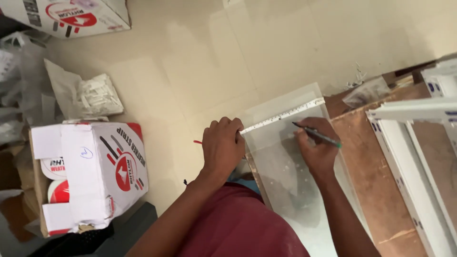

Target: Measuring and marking a long transparent plastic panel using a tape measure and a pen.

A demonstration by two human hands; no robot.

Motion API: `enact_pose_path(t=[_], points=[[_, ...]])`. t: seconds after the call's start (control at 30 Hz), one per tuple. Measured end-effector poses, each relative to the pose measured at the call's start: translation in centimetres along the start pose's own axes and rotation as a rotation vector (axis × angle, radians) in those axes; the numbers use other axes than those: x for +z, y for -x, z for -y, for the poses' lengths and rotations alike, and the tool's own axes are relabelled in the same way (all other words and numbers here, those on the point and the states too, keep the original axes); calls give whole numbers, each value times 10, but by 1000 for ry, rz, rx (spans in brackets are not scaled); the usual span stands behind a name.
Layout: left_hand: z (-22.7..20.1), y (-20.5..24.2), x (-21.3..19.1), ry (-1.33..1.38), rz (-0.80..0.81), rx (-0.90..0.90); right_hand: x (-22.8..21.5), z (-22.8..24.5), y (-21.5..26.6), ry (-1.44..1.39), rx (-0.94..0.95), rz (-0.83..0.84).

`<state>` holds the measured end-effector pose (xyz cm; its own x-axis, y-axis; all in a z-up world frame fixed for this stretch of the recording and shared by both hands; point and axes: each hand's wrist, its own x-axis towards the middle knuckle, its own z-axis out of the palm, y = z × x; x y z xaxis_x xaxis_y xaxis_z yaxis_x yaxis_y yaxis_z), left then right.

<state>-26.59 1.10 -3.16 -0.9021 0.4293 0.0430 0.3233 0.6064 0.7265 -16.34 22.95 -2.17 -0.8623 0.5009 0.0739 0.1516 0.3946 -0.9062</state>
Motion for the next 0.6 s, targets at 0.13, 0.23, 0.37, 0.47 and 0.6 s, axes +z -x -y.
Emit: enact_pose_path(t=[0.13,0.23,0.37,0.47,0.6], points=[[-2,-4,-5,-6,12,-16,-1,-24,-22,-64,8,49],[-3,-5,-6,-23,28,-24,-6,-31,-30,-48,-21,40],[-3,-6,-5,-23,33,-25,-10,-36,-32,-63,5,27],[-4,-4,-5,-31,37,-33,-11,-38,-30,-67,30,32],[-4,-5,-5,-42,38,-35,-11,-48,-29,-54,5,26]])
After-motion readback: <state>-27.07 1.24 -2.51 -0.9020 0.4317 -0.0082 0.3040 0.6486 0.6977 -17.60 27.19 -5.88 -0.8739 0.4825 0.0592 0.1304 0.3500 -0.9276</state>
